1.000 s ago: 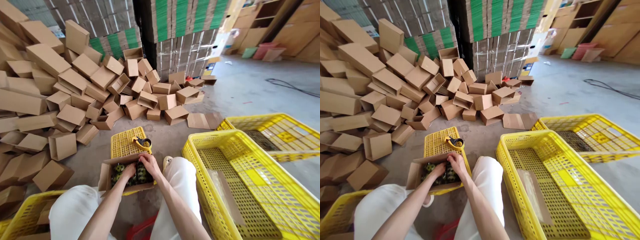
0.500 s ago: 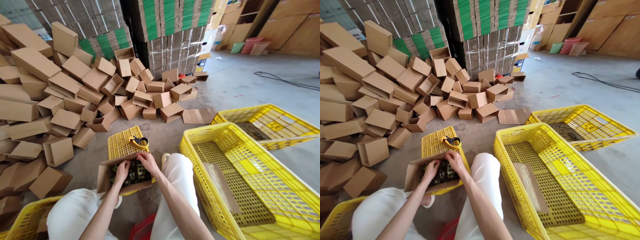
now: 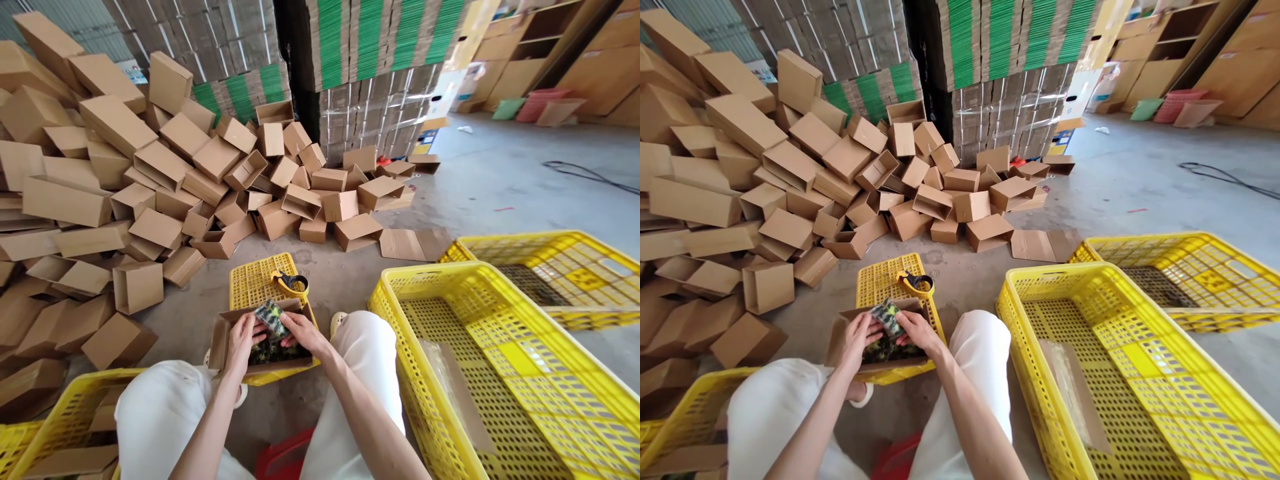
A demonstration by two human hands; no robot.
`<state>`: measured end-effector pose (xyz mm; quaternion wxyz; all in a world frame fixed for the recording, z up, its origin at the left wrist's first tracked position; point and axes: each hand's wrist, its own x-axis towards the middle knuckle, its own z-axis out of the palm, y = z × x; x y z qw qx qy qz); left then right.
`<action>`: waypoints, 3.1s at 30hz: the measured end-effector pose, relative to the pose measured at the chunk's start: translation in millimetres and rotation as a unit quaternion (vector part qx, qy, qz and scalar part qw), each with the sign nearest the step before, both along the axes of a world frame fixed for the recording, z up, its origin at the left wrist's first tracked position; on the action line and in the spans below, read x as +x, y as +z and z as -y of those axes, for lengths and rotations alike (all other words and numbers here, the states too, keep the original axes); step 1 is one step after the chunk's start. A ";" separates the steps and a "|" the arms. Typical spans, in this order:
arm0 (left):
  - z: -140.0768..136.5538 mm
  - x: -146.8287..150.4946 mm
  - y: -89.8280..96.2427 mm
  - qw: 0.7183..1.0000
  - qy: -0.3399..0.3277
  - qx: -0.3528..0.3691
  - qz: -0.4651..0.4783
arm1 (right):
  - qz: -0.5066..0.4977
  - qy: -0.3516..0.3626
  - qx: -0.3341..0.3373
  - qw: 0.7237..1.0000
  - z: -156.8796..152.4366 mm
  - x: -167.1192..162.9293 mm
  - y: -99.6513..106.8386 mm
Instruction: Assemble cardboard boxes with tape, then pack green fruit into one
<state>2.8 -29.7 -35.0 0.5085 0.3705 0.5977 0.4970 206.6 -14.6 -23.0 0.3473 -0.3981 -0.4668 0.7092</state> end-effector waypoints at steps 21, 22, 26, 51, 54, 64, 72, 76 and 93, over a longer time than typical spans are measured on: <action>-14.8 -57.8 -39.9 0.822 -0.316 -0.092 -0.465 | 0.154 -0.114 0.181 0.965 -13.1 9.4 -11.2; -14.9 -59.7 -39.0 0.829 -0.309 -0.086 -0.459 | 0.160 -0.112 0.174 0.965 -12.8 8.9 -10.7; -14.9 -65.0 -28.8 0.868 -0.271 -0.056 -0.412 | 0.173 -0.078 0.144 0.971 -11.5 5.7 -10.6; -13.0 -54.7 -29.9 0.904 -0.258 -0.150 -0.306 | 0.229 -0.054 0.255 0.938 -16.4 3.0 -16.8; -15.1 -42.3 -41.2 0.885 -0.275 -0.155 -0.341 | 0.297 -0.062 0.323 0.897 -15.4 -2.4 -28.3; -16.7 -52.5 -34.8 0.912 -0.257 -0.152 -0.282 | 0.288 -0.141 0.332 0.887 -24.2 -2.8 -26.7; -11.3 -56.4 19.1 0.979 -0.102 -0.135 0.113 | 0.117 0.007 0.183 0.976 -12.4 -6.3 -6.1; -8.1 -39.1 36.9 0.971 -0.082 -0.117 0.191 | 0.007 0.089 0.125 0.988 -3.2 -10.2 3.8; 3.1 -4.2 53.0 0.999 -0.022 0.009 0.030 | -0.054 0.100 0.069 0.991 -3.8 -12.3 7.4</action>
